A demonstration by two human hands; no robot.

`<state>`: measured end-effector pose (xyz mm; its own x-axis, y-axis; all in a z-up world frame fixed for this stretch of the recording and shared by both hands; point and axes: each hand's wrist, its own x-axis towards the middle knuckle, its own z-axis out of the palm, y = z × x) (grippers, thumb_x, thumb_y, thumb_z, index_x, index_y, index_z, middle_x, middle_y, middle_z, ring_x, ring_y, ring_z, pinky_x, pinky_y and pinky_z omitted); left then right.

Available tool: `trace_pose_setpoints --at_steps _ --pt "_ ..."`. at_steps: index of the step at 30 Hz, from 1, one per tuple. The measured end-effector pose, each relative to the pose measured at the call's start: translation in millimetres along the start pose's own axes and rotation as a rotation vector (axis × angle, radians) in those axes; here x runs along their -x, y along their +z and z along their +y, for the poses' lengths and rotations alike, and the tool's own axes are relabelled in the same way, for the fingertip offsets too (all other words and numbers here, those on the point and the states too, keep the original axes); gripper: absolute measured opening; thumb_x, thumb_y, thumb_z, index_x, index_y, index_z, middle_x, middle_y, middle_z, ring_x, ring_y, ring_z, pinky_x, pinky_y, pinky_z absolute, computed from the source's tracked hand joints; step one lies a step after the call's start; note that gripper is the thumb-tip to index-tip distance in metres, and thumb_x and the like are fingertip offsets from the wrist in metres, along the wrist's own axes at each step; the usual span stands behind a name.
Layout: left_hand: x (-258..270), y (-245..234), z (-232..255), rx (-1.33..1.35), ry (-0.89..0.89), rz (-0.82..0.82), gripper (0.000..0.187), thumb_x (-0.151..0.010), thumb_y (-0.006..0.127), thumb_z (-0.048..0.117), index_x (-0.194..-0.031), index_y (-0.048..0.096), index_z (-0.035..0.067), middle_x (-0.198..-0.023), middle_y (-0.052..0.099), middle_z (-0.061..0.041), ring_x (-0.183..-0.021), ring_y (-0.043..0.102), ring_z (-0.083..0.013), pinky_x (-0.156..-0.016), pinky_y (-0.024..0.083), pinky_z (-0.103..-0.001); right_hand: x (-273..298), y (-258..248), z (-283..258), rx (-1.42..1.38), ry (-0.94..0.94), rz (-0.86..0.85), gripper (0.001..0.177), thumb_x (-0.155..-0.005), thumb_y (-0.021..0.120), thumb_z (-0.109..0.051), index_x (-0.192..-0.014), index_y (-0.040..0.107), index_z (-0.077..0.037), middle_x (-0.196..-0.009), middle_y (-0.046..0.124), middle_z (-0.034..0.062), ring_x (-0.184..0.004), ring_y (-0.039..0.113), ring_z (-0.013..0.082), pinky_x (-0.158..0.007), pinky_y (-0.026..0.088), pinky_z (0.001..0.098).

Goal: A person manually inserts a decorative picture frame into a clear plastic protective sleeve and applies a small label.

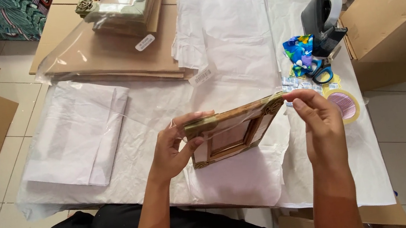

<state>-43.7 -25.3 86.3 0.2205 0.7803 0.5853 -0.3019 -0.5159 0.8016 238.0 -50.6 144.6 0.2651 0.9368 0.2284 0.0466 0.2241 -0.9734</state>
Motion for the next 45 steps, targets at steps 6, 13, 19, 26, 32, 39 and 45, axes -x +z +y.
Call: trace_pose_setpoints --at_steps 6,13,19,26,32,39,45 --pt "2 5 4 0.018 0.011 0.007 0.044 -0.092 0.070 0.000 -0.134 0.057 -0.008 -0.128 0.069 -0.027 -0.122 0.065 -0.0392 -0.098 0.055 -0.049 -2 14 -19 0.206 -0.124 -0.092 0.036 -0.106 0.050 -0.033 -0.115 0.073 -0.006 -0.136 0.051 0.0141 -0.136 0.041 0.0252 -0.124 0.026 0.0436" --pt "1 7 13 -0.021 -0.009 0.006 0.043 -0.093 0.069 0.001 -0.133 0.057 -0.007 -0.129 0.069 -0.025 -0.122 0.064 -0.0380 -0.099 0.054 -0.049 -11 8 -14 -0.251 0.108 -0.262 0.036 -0.101 0.058 -0.030 -0.101 0.070 0.003 -0.132 0.055 0.0190 -0.132 0.049 0.0250 -0.124 0.030 0.0384" --pt "3 7 12 -0.082 -0.009 0.022 0.045 -0.089 0.072 -0.001 -0.132 0.058 -0.006 -0.124 0.072 -0.025 -0.118 0.067 -0.0387 -0.097 0.055 -0.049 -12 -11 21 -0.526 0.188 -0.161 0.018 -0.097 0.063 -0.010 -0.098 0.062 0.008 -0.135 0.060 0.0228 -0.124 0.062 0.0282 -0.117 0.045 0.0459" --pt "6 11 11 -0.109 -0.048 0.042 0.043 -0.089 0.075 0.004 -0.129 0.061 -0.003 -0.119 0.075 -0.022 -0.115 0.070 -0.0345 -0.094 0.057 -0.047 0 -11 25 -0.528 0.128 -0.083 0.016 -0.100 0.063 -0.011 -0.097 0.060 0.005 -0.135 0.060 0.0240 -0.134 0.062 0.0382 -0.119 0.046 0.0515" --pt "8 18 13 -0.132 -0.045 0.067 0.044 -0.088 0.074 0.000 -0.130 0.059 -0.005 -0.119 0.073 -0.024 -0.114 0.070 -0.0375 -0.094 0.057 -0.050 7 -5 30 -0.452 0.022 -0.024 0.020 -0.101 0.065 -0.016 -0.097 0.059 0.003 -0.127 0.057 0.0226 -0.133 0.062 0.0431 -0.118 0.048 0.0562" --pt "3 -5 3 0.409 -0.219 -0.106 0.105 -0.077 0.076 0.066 -0.148 0.042 -0.004 -0.141 0.055 -0.034 -0.134 0.053 -0.0404 -0.112 0.041 -0.055 12 -5 28 -0.413 -0.011 -0.012 0.021 -0.101 0.065 -0.018 -0.096 0.058 0.002 -0.120 0.056 0.0193 -0.128 0.064 0.0397 -0.117 0.048 0.0573" --pt "-98 10 50 0.424 -0.586 -0.412 0.083 -0.096 0.043 0.067 -0.139 0.057 -0.002 -0.131 0.063 -0.031 -0.124 0.061 -0.0407 -0.103 0.049 -0.055 10 4 31 -0.406 -0.055 -0.018 0.022 -0.101 0.066 -0.018 -0.098 0.057 0.002 -0.116 0.055 0.0183 -0.125 0.065 0.0375 -0.115 0.048 0.0577"
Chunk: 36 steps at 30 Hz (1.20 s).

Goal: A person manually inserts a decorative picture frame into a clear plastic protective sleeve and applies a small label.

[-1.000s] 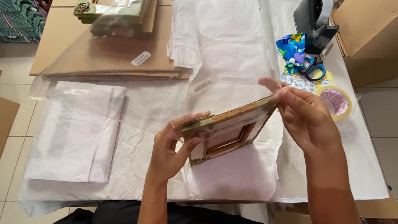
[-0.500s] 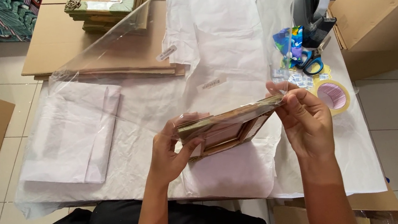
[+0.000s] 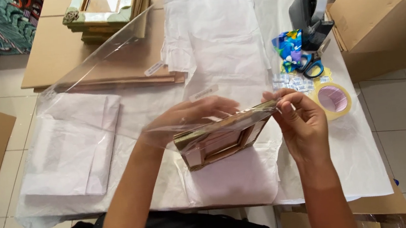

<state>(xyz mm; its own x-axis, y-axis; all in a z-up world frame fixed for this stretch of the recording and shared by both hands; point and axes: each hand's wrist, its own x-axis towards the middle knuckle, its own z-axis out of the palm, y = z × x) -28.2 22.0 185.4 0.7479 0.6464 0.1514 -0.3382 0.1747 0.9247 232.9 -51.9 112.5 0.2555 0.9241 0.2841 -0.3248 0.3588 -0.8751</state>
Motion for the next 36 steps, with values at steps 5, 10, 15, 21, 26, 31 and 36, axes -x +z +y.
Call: trace_pose_setpoints --at_steps 5,10,15,21,26,31,36 --pt "-60 4 2 -0.492 -0.228 -0.192 0.056 -0.092 0.066 0.046 -0.124 0.070 0.001 -0.100 0.070 -0.015 -0.096 0.066 -0.0234 -0.080 0.059 -0.034 -2 11 3 -0.017 -0.026 0.040 0.022 -0.100 0.066 -0.015 -0.097 0.059 0.005 -0.113 0.057 0.0197 -0.117 0.066 0.0348 -0.111 0.050 0.0588" --pt "-52 11 29 -0.500 -0.269 -0.166 0.037 -0.090 0.071 0.030 -0.107 0.072 -0.003 -0.085 0.065 -0.011 -0.071 0.064 -0.0175 -0.055 0.057 -0.027 -3 12 6 -0.021 -0.043 0.036 0.020 -0.100 0.065 -0.011 -0.095 0.058 0.007 -0.111 0.056 0.0215 -0.110 0.067 0.0304 -0.109 0.051 0.0568" --pt "-44 -2 7 -0.375 -0.316 -0.131 0.032 -0.095 0.068 0.027 -0.104 0.070 -0.003 -0.076 0.056 -0.005 -0.061 0.055 -0.0109 -0.049 0.047 -0.024 -4 12 8 0.007 -0.056 -0.008 0.018 -0.100 0.064 -0.010 -0.095 0.059 0.007 -0.112 0.055 0.0217 -0.107 0.066 0.0261 -0.108 0.052 0.0528" --pt "-56 -14 -15 -0.162 -0.177 -0.206 0.031 -0.101 0.061 0.018 -0.127 0.060 0.001 -0.088 0.065 -0.010 -0.075 0.065 -0.0173 -0.067 0.053 -0.029 -3 -15 35 -0.006 -0.059 -0.008 0.017 -0.099 0.064 -0.008 -0.093 0.058 0.007 -0.110 0.053 0.0207 -0.100 0.064 0.0231 -0.105 0.055 0.0520" --pt "-64 -6 -15 -0.069 -0.269 -0.106 0.050 -0.094 0.066 0.021 -0.139 0.052 0.003 -0.122 0.061 -0.018 -0.081 0.068 -0.0162 -0.066 0.054 -0.023 -4 -6 28 0.018 -0.063 -0.050 0.016 -0.099 0.064 -0.008 -0.095 0.061 0.006 -0.111 0.055 0.0196 -0.101 0.063 0.0210 -0.104 0.054 0.0493" --pt "-61 15 -7 0.018 -0.254 0.052 0.043 -0.089 0.071 0.012 -0.130 0.061 0.000 -0.117 0.062 -0.019 -0.094 0.072 -0.0276 -0.083 0.059 -0.033 -5 -3 26 0.013 -0.050 -0.064 0.015 -0.100 0.063 -0.008 -0.095 0.061 0.006 -0.111 0.055 0.0196 -0.103 0.064 0.0224 -0.105 0.053 0.0509" --pt "-65 12 -25 0.061 -0.228 0.087 0.041 -0.086 0.075 0.004 -0.125 0.063 0.000 -0.115 0.059 -0.017 -0.100 0.071 -0.0261 -0.089 0.059 -0.033 -4 1 24 -0.020 -0.034 -0.069 0.015 -0.099 0.064 -0.009 -0.096 0.062 0.006 -0.113 0.054 0.0185 -0.106 0.064 0.0226 -0.107 0.053 0.0509"
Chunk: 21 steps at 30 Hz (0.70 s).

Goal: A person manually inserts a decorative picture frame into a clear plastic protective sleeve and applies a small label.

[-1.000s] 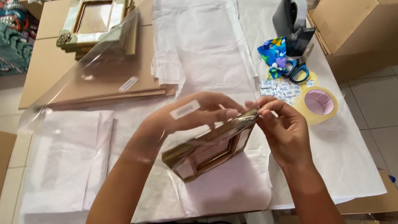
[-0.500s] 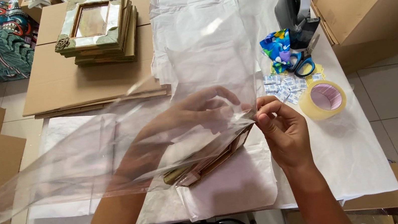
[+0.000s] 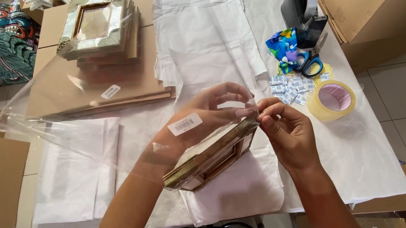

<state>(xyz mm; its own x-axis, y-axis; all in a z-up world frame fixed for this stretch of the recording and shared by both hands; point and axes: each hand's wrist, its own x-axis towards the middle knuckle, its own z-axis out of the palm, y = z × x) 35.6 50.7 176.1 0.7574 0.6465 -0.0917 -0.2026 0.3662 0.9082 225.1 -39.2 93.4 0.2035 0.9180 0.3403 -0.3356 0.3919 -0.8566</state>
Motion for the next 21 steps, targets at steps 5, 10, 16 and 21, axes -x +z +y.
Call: trace_pose_setpoints --at_steps 5,10,16,21 --pt "-4 2 -3 0.045 0.038 -0.014 0.037 -0.086 0.076 0.004 -0.121 0.065 0.000 -0.111 0.062 -0.016 -0.100 0.071 -0.0244 -0.090 0.059 -0.034 0 -4 3 -0.019 0.009 0.006 0.015 -0.099 0.064 -0.008 -0.095 0.062 0.006 -0.114 0.054 0.0191 -0.107 0.064 0.0232 -0.107 0.052 0.0506" --pt "-13 3 -9 0.084 0.030 0.018 0.033 -0.087 0.077 0.007 -0.116 0.065 -0.002 -0.106 0.061 -0.016 -0.097 0.070 -0.0238 -0.087 0.059 -0.033 2 3 2 -0.035 0.010 0.049 0.015 -0.099 0.065 -0.009 -0.093 0.062 0.005 -0.116 0.054 0.0177 -0.107 0.064 0.0227 -0.107 0.053 0.0507" --pt "-22 -5 -24 0.028 0.061 0.023 0.037 -0.083 0.082 0.008 -0.116 0.066 0.000 -0.106 0.063 -0.015 -0.098 0.072 -0.0257 -0.087 0.060 -0.035 7 7 7 -0.062 -0.006 0.099 0.018 -0.099 0.064 -0.010 -0.089 0.059 0.004 -0.115 0.053 0.0176 -0.109 0.064 0.0240 -0.108 0.053 0.0511" --pt "-25 -3 -29 0.004 0.087 0.030 0.037 -0.083 0.083 0.008 -0.115 0.067 0.001 -0.104 0.064 -0.015 -0.097 0.073 -0.0262 -0.085 0.061 -0.035 8 11 5 -0.059 -0.016 0.105 0.020 -0.100 0.063 -0.011 -0.086 0.057 0.002 -0.115 0.052 0.0165 -0.111 0.062 0.0240 -0.108 0.051 0.0517"
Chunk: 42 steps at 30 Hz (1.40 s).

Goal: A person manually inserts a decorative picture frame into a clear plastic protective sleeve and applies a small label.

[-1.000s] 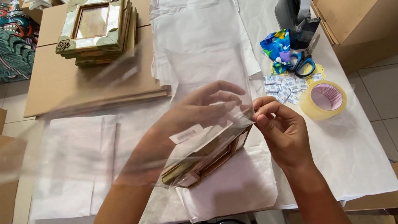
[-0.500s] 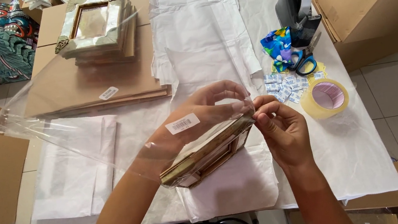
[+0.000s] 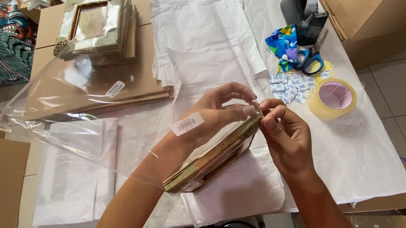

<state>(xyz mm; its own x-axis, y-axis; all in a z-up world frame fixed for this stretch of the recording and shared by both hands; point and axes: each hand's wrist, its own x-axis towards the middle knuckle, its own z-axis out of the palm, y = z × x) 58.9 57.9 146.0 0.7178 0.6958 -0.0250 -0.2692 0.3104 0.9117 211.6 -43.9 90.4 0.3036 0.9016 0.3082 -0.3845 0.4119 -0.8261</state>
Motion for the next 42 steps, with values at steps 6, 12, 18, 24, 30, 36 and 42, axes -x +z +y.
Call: trace_pose_setpoints --at_steps 6,12,18,24,30,36,42 --pt "1 0 -4 0.022 -0.035 0.030 0.039 -0.081 0.084 0.009 -0.115 0.068 0.000 -0.102 0.062 -0.012 -0.092 0.072 -0.0221 -0.079 0.060 -0.031 5 7 -2 0.011 0.012 0.053 0.018 -0.101 0.061 -0.010 -0.089 0.056 0.002 -0.114 0.051 0.0146 -0.106 0.060 0.0196 -0.109 0.050 0.0468" --pt "2 -1 -12 0.002 -0.065 0.068 0.035 -0.082 0.082 0.010 -0.114 0.069 0.004 -0.101 0.061 -0.008 -0.091 0.070 -0.0161 -0.076 0.057 -0.025 11 6 4 0.017 0.014 0.089 0.017 -0.103 0.059 -0.012 -0.091 0.054 0.000 -0.113 0.051 0.0140 -0.105 0.059 0.0177 -0.110 0.049 0.0440" --pt "5 4 -7 0.002 -0.089 0.078 0.036 -0.082 0.081 0.010 -0.115 0.069 0.003 -0.102 0.058 -0.008 -0.093 0.069 -0.0170 -0.075 0.056 -0.024 12 12 1 0.057 -0.027 0.100 0.018 -0.103 0.057 -0.012 -0.090 0.052 -0.001 -0.111 0.049 0.0144 -0.100 0.057 0.0160 -0.107 0.051 0.0417" --pt "14 10 1 -0.025 -0.107 0.059 0.041 -0.080 0.084 0.015 -0.116 0.070 0.002 -0.101 0.057 -0.010 -0.090 0.067 -0.0162 -0.072 0.056 -0.026 14 17 -3 0.091 -0.053 0.108 0.018 -0.104 0.057 -0.012 -0.091 0.051 0.000 -0.110 0.049 0.0155 -0.098 0.057 0.0164 -0.105 0.052 0.0411" --pt "19 13 1 -0.074 -0.041 0.042 0.035 -0.083 0.082 0.016 -0.113 0.071 0.004 -0.100 0.057 -0.007 -0.089 0.065 -0.0119 -0.073 0.056 -0.025 16 27 -8 0.224 -0.144 0.174 0.015 -0.102 0.059 -0.008 -0.108 0.051 0.003 -0.109 0.051 0.0148 -0.098 0.059 0.0167 -0.099 0.052 0.0364" --pt "16 11 2 -0.122 -0.018 -0.011 0.031 -0.090 0.078 0.027 -0.111 0.071 0.006 -0.105 0.063 -0.006 -0.098 0.064 -0.0121 -0.079 0.054 -0.025 18 26 -3 0.285 -0.177 0.186 0.014 -0.101 0.062 -0.007 -0.105 0.054 0.004 -0.106 0.055 0.0151 -0.095 0.060 0.0167 -0.096 0.053 0.0350" --pt "21 14 14 -0.177 0.073 -0.150 0.028 -0.103 0.064 0.030 -0.113 0.072 0.005 -0.116 0.067 -0.011 -0.117 0.059 -0.0200 -0.105 0.047 -0.038 19 26 3 0.309 -0.197 0.216 0.016 -0.101 0.063 -0.006 -0.109 0.054 0.005 -0.108 0.057 0.0153 -0.100 0.063 0.0184 -0.097 0.051 0.0344"
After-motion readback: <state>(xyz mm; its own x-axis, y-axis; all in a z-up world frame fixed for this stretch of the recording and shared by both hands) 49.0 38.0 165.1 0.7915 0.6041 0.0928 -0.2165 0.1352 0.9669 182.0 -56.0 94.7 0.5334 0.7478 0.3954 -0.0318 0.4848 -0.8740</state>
